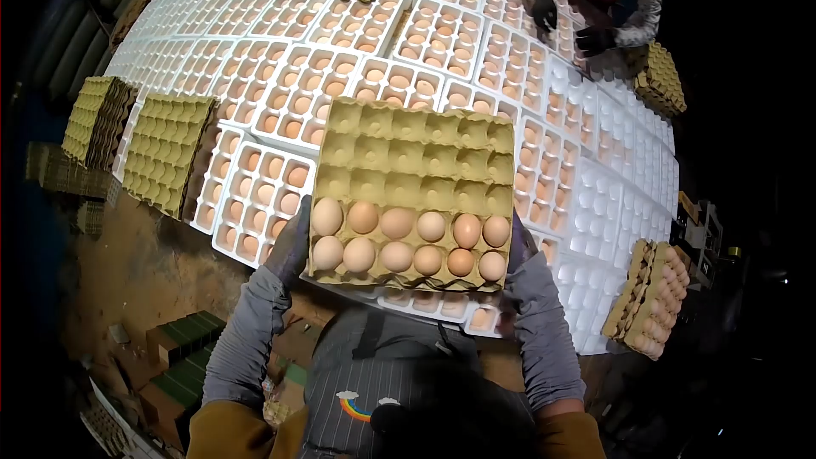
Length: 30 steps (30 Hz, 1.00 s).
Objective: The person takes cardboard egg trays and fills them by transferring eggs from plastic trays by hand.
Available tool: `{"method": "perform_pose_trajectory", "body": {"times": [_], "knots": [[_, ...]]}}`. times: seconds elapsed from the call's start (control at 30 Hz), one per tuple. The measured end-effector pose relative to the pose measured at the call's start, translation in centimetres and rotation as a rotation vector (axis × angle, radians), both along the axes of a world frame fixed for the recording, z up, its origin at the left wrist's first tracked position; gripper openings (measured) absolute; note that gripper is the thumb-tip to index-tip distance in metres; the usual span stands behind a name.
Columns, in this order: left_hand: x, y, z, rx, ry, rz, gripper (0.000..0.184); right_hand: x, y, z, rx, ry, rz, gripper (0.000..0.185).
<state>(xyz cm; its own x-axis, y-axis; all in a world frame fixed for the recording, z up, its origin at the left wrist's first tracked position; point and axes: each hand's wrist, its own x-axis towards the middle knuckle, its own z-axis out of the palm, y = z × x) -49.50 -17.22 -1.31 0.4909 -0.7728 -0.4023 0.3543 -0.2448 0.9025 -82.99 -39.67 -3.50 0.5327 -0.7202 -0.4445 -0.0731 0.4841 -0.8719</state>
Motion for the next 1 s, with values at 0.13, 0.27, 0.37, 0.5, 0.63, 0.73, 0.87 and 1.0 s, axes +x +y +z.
{"method": "perform_pose_trajectory", "body": {"times": [0.13,0.27,0.37,0.5,0.63,0.73,0.87,1.0], "knots": [[0.6,-2.1,6.8,0.009,-0.701,-0.166,0.049,-2.7,-2.1,5.7,-0.505,0.272,0.010,0.042],[0.4,-3.5,8.5,-0.003,-1.419,-0.750,0.049,-2.0,-2.0,9.5,-1.352,0.506,0.574,0.048],[0.2,-4.4,9.7,0.034,-1.447,-0.797,0.052,-1.1,-1.7,8.9,-1.499,0.531,0.621,0.044],[0.0,-4.5,10.4,0.060,-1.439,-0.802,0.053,-0.9,-1.6,9.7,-1.427,0.427,0.566,0.042],[0.4,-3.7,11.3,-0.032,-0.962,-0.525,0.049,-0.2,-1.3,12.4,-0.018,-0.214,-0.091,0.041],[1.2,-4.0,11.2,-0.056,0.011,-0.184,0.029,1.5,-1.6,11.7,-0.791,0.372,0.518,0.047],[-1.8,-7.6,12.4,0.172,-0.465,-0.532,0.038,4.1,-0.7,11.8,-1.159,0.769,0.742,0.054],[-4.0,-7.6,11.5,0.235,-1.310,-0.804,0.040,4.3,-0.8,11.6,-1.243,0.813,0.780,0.048]]}}
